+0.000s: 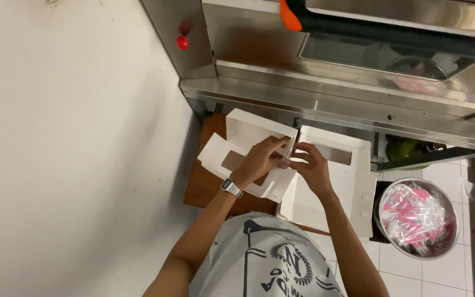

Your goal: Assembling cardboard boxes by folding flat sheets along pre-scored lines and tucking in tabs.

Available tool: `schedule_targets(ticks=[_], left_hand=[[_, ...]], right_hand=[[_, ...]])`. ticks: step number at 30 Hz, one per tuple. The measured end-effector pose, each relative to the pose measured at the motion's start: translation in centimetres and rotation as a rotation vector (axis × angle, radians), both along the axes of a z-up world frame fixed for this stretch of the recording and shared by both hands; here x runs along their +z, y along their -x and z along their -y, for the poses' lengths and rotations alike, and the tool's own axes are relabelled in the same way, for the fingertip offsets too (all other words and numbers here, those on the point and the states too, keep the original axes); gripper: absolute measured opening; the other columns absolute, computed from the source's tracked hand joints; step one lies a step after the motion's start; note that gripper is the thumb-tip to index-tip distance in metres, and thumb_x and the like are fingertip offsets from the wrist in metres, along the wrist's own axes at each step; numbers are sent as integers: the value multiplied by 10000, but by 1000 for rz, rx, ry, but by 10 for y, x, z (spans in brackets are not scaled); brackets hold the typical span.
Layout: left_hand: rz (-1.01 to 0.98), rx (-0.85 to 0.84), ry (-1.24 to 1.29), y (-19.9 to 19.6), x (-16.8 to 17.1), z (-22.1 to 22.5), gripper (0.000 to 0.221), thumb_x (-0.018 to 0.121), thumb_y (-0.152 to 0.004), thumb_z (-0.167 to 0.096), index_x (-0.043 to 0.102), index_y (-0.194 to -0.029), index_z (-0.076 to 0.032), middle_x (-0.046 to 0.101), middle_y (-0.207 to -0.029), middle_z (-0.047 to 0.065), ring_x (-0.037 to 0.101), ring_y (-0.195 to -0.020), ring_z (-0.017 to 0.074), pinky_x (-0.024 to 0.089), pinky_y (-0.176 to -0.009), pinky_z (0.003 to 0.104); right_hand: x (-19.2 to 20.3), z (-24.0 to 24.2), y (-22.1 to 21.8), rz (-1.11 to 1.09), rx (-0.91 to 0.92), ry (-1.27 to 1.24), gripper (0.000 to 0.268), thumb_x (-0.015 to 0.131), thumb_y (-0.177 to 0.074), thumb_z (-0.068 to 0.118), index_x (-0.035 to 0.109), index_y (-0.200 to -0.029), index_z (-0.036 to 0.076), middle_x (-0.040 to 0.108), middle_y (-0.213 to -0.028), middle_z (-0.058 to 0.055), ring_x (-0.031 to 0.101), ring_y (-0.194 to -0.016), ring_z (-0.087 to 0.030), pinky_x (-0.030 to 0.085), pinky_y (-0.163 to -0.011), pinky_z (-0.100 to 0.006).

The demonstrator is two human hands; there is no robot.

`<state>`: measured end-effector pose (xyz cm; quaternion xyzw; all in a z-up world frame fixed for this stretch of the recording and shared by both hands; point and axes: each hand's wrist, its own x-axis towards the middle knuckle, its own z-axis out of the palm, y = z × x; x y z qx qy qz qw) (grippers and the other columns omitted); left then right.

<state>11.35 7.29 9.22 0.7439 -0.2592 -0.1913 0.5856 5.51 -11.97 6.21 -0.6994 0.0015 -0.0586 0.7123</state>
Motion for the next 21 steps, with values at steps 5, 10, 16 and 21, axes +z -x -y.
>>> schedule_targets(ticks=[5,10,16,21], left_hand=[[4,44,17,4,0,2,672,765,-881,-116,470,-1482,-66,663,-1175,210,687,-1080,403,587,-943,460],[-60,199,23,19,-26,17,578,621,-947,-63,432,-1494,-61,702,-1098,157,717,-1000,317,596,-894,404],[-265,306,184,21,-62,19,701,662,-914,-70,328,-1529,-28,663,-1114,220,698,-1009,325,602,-877,415],[-552,465,282,23,-107,19,575,767,-898,-193,487,-1348,30,667,-1051,200,669,-942,242,618,-811,356]], right_hand=[[-3,3,2,14,17,255,313,805,-822,-60,646,-1091,-76,709,-1192,-233,705,-1079,-402,632,-850,-485],[5,-12,4,293,-87,688,114,760,-886,-18,660,-919,-64,729,-1148,-241,736,-927,-394,662,-744,-402],[3,-16,10,330,-78,838,25,682,-946,-4,673,-962,-20,761,-1056,-186,769,-834,-302,664,-688,-370],[-21,-18,12,397,-118,994,93,661,-950,48,642,-859,51,765,-1087,-89,761,-730,-236,644,-611,-327]])
